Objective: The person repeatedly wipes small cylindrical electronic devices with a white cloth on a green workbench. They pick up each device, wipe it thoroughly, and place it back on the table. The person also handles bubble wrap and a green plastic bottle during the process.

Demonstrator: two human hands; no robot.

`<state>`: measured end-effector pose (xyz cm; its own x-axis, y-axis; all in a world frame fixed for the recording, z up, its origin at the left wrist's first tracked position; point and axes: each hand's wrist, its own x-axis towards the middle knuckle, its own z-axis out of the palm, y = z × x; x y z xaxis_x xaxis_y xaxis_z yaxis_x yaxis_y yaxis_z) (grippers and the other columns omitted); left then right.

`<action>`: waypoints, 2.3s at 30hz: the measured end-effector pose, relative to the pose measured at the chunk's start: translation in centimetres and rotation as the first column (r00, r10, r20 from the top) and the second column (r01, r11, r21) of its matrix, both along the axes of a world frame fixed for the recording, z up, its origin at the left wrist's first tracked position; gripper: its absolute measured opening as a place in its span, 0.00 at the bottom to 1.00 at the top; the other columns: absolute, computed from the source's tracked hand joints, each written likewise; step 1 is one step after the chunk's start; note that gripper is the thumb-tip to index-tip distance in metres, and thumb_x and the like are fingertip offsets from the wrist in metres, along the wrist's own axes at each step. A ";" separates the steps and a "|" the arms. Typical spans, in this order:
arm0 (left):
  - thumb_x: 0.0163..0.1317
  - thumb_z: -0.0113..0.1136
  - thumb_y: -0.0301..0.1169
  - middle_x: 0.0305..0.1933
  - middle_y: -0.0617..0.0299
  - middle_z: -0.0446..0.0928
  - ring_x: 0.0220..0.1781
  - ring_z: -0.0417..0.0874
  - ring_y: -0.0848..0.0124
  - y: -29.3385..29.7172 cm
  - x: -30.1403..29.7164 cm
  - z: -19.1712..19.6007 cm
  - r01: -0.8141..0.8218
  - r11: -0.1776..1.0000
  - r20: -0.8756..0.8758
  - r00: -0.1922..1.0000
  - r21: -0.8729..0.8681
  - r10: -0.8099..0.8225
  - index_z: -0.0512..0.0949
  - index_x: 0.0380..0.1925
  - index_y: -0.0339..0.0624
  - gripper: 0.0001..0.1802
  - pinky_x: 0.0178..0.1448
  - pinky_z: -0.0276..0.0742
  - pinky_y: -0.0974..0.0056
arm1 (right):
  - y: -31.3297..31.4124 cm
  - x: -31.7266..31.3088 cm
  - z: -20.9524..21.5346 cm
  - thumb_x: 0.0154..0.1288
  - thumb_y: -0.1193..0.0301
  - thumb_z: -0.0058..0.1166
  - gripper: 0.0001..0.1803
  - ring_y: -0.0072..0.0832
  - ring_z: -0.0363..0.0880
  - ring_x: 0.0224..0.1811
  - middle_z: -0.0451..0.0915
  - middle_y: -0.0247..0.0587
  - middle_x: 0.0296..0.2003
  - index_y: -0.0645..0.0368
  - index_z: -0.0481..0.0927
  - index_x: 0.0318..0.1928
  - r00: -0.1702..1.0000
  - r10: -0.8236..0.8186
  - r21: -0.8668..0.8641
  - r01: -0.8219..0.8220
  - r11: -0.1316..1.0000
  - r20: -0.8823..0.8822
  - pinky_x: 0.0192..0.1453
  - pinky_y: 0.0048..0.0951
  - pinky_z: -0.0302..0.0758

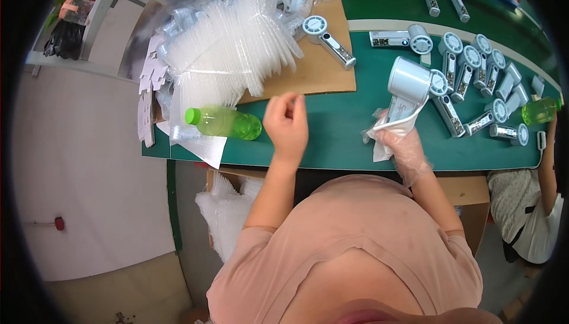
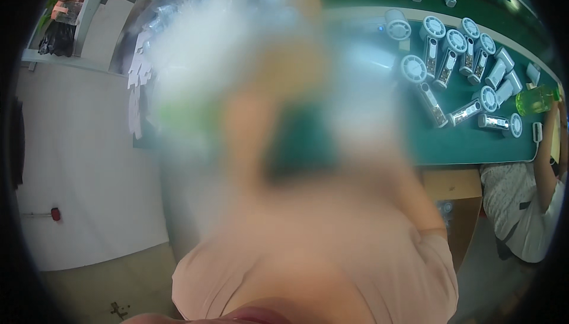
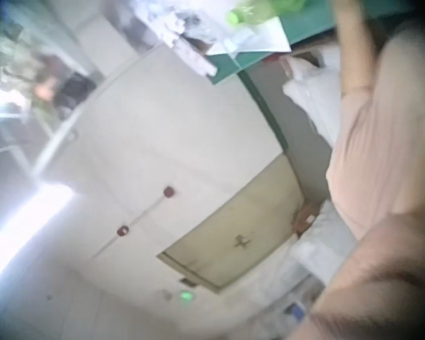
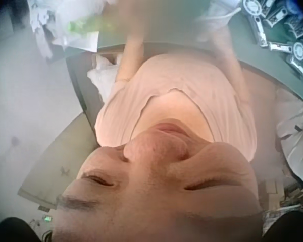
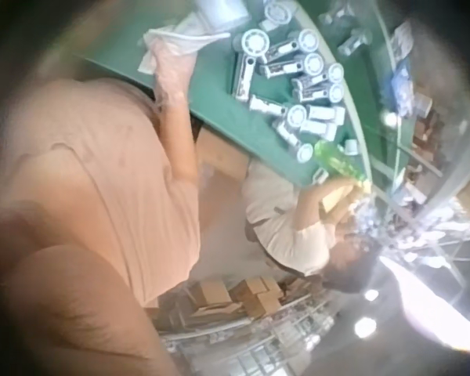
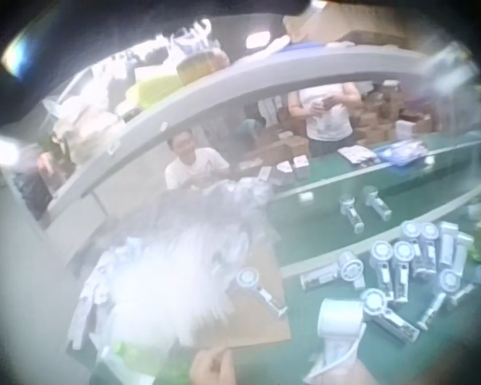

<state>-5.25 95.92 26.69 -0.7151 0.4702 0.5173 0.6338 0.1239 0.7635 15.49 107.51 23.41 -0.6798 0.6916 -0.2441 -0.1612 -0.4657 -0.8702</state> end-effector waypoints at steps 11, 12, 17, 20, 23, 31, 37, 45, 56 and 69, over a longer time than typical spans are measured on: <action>0.65 0.61 0.25 0.23 0.61 0.71 0.24 0.69 0.69 4.6 -5.2 -4.1 -0.178 0.970 -0.133 0.971 0.163 0.201 0.81 0.36 0.30 0.07 0.31 0.67 0.61 | 0.3 1.7 0.7 0.55 0.71 0.72 0.26 0.28 0.81 0.47 0.78 0.36 0.47 0.57 0.74 0.53 0.996 0.081 -0.094 -0.078 0.993 0.027 0.54 0.32 0.78; 0.65 0.59 0.24 0.26 0.61 0.71 0.26 0.69 0.69 4.2 -4.0 -3.1 -0.131 0.976 -0.049 0.989 0.176 0.142 0.78 0.32 0.31 0.05 0.33 0.67 0.62 | 0.6 1.9 0.3 0.55 0.69 0.72 0.27 0.28 0.81 0.49 0.79 0.36 0.47 0.57 0.74 0.53 0.995 0.091 -0.042 -0.090 0.995 0.037 0.54 0.33 0.79; 0.66 0.57 0.22 0.34 0.58 0.70 0.32 0.70 0.68 1.3 -1.9 -2.1 -0.001 0.993 -0.187 0.982 0.119 0.024 0.72 0.28 0.34 0.07 0.38 0.68 0.65 | 1.5 0.7 -0.9 0.58 0.69 0.69 0.26 0.30 0.82 0.51 0.80 0.40 0.49 0.58 0.74 0.55 0.972 0.193 -0.005 -0.196 0.981 -0.136 0.56 0.35 0.79; 0.66 0.56 0.22 0.37 0.57 0.71 0.33 0.71 0.67 0.3 -2.6 -3.3 0.004 0.995 -0.104 0.995 0.103 0.007 0.73 0.30 0.33 0.06 0.38 0.69 0.64 | 1.6 -3.8 0.7 0.59 0.72 0.65 0.23 0.32 0.81 0.55 0.81 0.42 0.52 0.60 0.74 0.54 0.867 0.364 0.074 -0.361 0.929 -0.340 0.60 0.37 0.78; 0.67 0.56 0.22 0.41 0.54 0.72 0.36 0.73 0.65 0.7 -2.7 -3.5 0.025 0.989 0.035 0.999 0.144 -0.030 0.73 0.31 0.33 0.05 0.41 0.71 0.63 | 2.2 -8.7 3.3 0.60 0.74 0.63 0.26 0.31 0.80 0.57 0.81 0.40 0.54 0.61 0.75 0.59 0.856 0.436 0.179 -0.400 0.899 -0.277 0.63 0.36 0.77; 0.64 0.54 0.22 0.44 0.51 0.73 0.47 0.76 0.56 -2.0 -1.2 -4.8 0.124 0.992 -0.068 0.990 -0.010 -0.124 0.78 0.41 0.32 0.08 0.54 0.73 0.58 | 4.3 -20.1 7.5 0.60 0.74 0.64 0.28 0.27 0.76 0.56 0.79 0.40 0.54 0.61 0.75 0.62 0.846 0.487 0.313 -0.413 0.855 -0.216 0.64 0.31 0.72; 0.55 0.59 0.21 0.50 0.44 0.74 0.52 0.75 0.46 -4.4 2.5 -6.0 0.321 0.924 -0.198 0.911 -0.208 -0.361 0.78 0.34 0.34 0.06 0.57 0.73 0.51 | 10.5 -28.9 5.9 0.55 0.70 0.69 0.25 0.28 0.80 0.50 0.83 0.39 0.47 0.60 0.80 0.55 0.895 0.435 0.602 -0.296 0.741 -0.095 0.59 0.33 0.75; 0.50 0.68 0.27 0.49 0.51 0.76 0.52 0.75 0.49 -0.7 4.0 -2.3 0.540 0.723 -0.125 0.757 -0.431 -0.641 0.76 0.30 0.37 0.10 0.54 0.72 0.51 | 12.2 -17.0 10.7 0.56 0.61 0.68 0.24 0.23 0.80 0.40 0.83 0.37 0.40 0.63 0.82 0.49 0.959 0.259 0.535 -0.279 0.797 0.115 0.45 0.29 0.77; 0.58 0.65 0.25 0.40 0.50 0.75 0.42 0.78 0.49 2.9 4.2 -3.9 0.531 0.711 -0.112 0.760 -0.462 -0.640 0.80 0.31 0.34 0.05 0.45 0.75 0.50 | 3.1 10.3 1.5 0.63 0.65 0.70 0.36 0.25 0.79 0.55 0.80 0.37 0.55 0.61 0.69 0.67 0.987 -0.006 0.077 -0.007 0.997 0.162 0.58 0.30 0.78; 0.70 0.57 0.29 0.29 0.62 0.78 0.31 0.74 0.74 5.6 2.2 -4.4 0.821 0.494 0.683 0.537 -0.287 -0.496 0.80 0.39 0.34 0.08 0.37 0.71 0.66 | -0.5 10.1 1.9 0.69 0.57 0.62 0.28 0.22 0.79 0.46 0.81 0.36 0.48 0.63 0.75 0.61 0.913 0.176 -0.212 -0.102 0.972 0.367 0.51 0.28 0.78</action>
<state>-3.01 101.51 22.25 -0.0990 0.9563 -0.2752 0.2927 0.2924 0.9104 25.58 107.03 25.31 -0.5954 0.5143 -0.6173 0.2435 -0.6166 -0.7486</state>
